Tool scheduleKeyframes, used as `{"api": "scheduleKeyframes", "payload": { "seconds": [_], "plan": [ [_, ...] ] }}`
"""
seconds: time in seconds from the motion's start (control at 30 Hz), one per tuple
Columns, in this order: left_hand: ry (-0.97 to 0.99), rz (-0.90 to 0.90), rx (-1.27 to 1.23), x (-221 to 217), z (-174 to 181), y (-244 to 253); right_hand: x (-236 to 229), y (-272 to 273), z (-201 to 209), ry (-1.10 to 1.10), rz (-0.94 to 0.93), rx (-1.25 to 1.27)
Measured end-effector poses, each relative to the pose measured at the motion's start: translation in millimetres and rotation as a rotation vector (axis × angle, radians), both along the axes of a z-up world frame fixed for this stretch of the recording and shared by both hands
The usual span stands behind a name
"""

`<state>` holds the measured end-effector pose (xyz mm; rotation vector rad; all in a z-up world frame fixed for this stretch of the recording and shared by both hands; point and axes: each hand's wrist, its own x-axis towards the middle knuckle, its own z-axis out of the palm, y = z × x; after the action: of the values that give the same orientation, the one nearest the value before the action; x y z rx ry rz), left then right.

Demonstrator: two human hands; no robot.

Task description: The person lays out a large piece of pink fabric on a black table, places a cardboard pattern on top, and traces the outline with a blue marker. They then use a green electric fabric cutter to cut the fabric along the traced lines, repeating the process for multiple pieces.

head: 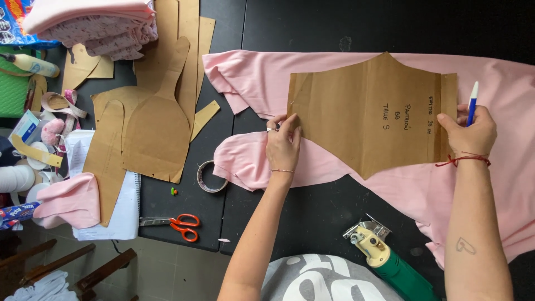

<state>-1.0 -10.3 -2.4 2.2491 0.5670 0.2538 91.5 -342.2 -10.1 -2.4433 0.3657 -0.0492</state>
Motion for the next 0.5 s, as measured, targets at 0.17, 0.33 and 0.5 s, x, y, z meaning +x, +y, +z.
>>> {"api": "scheduleKeyframes", "payload": {
  "seconds": [0.17, 0.33, 0.5],
  "plan": [
    [-0.044, -0.002, 0.016, -3, -9, -3, -3, -6, -2, 0.021, -0.020, 0.061],
    [-0.179, 0.047, 0.068, -7, -5, -9, 0, -21, -24, -0.008, 0.043, 0.063],
    [-0.186, 0.179, -0.027, -11, 2, 0, -2, -19, -21, -0.011, 0.074, 0.057]
  ]
}}
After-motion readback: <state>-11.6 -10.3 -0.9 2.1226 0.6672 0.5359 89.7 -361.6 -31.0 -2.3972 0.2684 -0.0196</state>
